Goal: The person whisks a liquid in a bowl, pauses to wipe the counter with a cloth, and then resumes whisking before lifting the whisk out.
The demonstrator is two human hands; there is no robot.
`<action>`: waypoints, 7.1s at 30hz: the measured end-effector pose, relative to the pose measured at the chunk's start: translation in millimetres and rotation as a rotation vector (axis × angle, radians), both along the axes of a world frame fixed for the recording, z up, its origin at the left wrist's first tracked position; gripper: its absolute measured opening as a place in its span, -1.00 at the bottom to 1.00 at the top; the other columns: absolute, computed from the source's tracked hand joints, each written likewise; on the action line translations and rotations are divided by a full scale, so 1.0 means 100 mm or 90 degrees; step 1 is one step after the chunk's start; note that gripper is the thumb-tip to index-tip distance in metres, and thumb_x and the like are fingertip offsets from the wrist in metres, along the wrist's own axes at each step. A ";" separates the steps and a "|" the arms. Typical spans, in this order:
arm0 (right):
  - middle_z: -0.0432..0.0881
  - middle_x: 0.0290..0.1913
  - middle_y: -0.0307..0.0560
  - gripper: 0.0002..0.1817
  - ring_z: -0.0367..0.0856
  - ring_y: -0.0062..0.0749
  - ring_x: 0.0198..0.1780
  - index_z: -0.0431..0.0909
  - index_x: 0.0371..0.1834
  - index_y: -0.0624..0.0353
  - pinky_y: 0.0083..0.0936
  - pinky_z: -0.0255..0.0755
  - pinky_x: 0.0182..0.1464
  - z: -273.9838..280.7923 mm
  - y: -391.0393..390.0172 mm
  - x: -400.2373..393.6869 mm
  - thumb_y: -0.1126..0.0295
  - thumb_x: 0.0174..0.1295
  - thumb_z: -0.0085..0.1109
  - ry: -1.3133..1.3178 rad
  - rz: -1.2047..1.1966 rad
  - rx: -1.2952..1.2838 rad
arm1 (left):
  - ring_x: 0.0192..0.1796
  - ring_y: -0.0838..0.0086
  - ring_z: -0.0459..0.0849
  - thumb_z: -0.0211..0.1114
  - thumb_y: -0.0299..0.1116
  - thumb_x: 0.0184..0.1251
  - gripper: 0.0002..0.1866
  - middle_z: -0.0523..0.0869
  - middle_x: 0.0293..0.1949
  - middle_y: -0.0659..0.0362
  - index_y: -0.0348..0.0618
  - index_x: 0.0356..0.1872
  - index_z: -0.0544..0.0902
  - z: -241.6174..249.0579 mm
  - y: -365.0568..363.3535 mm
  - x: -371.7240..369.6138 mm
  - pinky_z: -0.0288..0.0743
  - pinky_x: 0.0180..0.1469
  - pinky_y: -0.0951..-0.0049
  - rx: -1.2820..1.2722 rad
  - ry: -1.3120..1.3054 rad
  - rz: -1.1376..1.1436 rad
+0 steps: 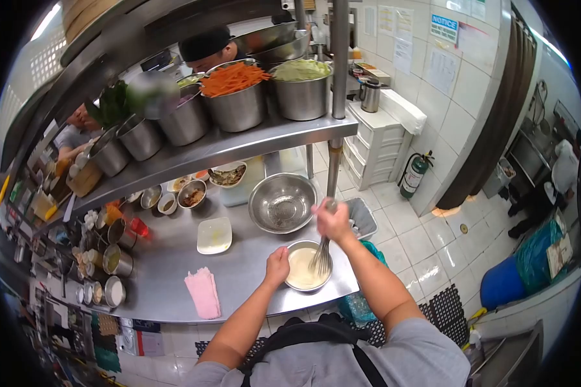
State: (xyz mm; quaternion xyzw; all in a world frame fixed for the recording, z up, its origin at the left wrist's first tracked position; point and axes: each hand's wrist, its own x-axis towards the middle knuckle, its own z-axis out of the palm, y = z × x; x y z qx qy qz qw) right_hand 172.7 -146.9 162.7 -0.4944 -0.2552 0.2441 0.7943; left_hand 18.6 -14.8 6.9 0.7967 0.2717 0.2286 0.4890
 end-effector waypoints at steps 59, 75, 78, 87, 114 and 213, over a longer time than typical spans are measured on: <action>0.35 -0.74 -0.26 -0.66 0.28 -0.59 -0.76 0.33 -0.60 0.12 -0.55 0.18 -0.71 -0.18 0.10 -0.29 0.43 0.33 0.20 0.022 0.022 0.088 | -0.24 0.25 0.70 0.02 -0.26 0.52 -0.69 0.71 -0.31 -0.12 -0.29 -0.08 0.64 0.04 -0.04 -0.04 0.51 -0.09 0.30 0.025 0.019 0.076; 0.27 -0.73 -0.12 -0.70 0.19 -0.50 -0.75 0.23 -0.51 0.17 -0.45 0.24 -0.65 0.69 -0.29 -0.34 0.40 0.43 -0.03 -0.148 0.125 0.153 | -0.19 0.01 0.68 0.01 -0.23 0.51 -0.68 0.71 -0.28 -0.14 -0.27 -0.12 0.63 -0.01 0.01 -0.10 0.50 -0.09 0.16 -0.031 -0.016 0.050; 0.24 -0.74 -0.14 -0.69 0.20 -0.48 -0.75 0.24 -0.51 0.16 -0.44 0.25 -0.64 0.78 -0.30 -0.31 0.35 0.46 -0.08 -0.187 0.114 0.154 | -0.10 -0.12 0.65 0.02 -0.23 0.49 -0.69 0.70 -0.22 -0.18 -0.25 -0.13 0.63 0.00 0.02 -0.09 0.49 -0.05 0.07 -0.060 -0.020 0.056; 0.22 -0.73 -0.15 -0.68 0.17 -0.47 -0.75 0.22 -0.49 0.11 -0.43 0.23 -0.62 0.88 -0.30 -0.26 0.29 0.49 -0.19 -0.182 0.120 0.158 | -0.08 -0.12 0.65 0.02 -0.22 0.49 -0.69 0.71 -0.21 -0.16 -0.22 -0.11 0.64 0.03 0.02 -0.14 0.49 -0.01 0.07 -0.087 -0.015 0.051; 0.24 -0.72 -0.14 -0.67 0.19 -0.44 -0.75 0.23 -0.51 0.09 -0.39 0.23 -0.63 0.38 -0.55 0.03 0.28 0.47 -0.09 -0.049 -0.046 0.162 | -0.09 -0.12 0.66 0.00 -0.21 0.51 -0.69 0.70 -0.21 -0.19 -0.20 -0.07 0.63 -0.01 -0.02 -0.04 0.50 -0.02 0.09 -0.040 0.004 0.041; 0.24 -0.73 -0.13 -0.57 0.24 -0.42 -0.72 0.21 -0.60 0.15 -0.37 0.29 -0.60 0.51 -0.86 0.03 0.24 0.49 -0.16 0.009 0.158 0.250 | -0.22 0.54 0.54 0.25 -0.10 0.42 -0.69 0.60 -0.28 0.19 -0.18 -0.28 0.56 0.01 -0.95 -0.75 0.48 -0.31 0.52 -0.310 -0.001 0.280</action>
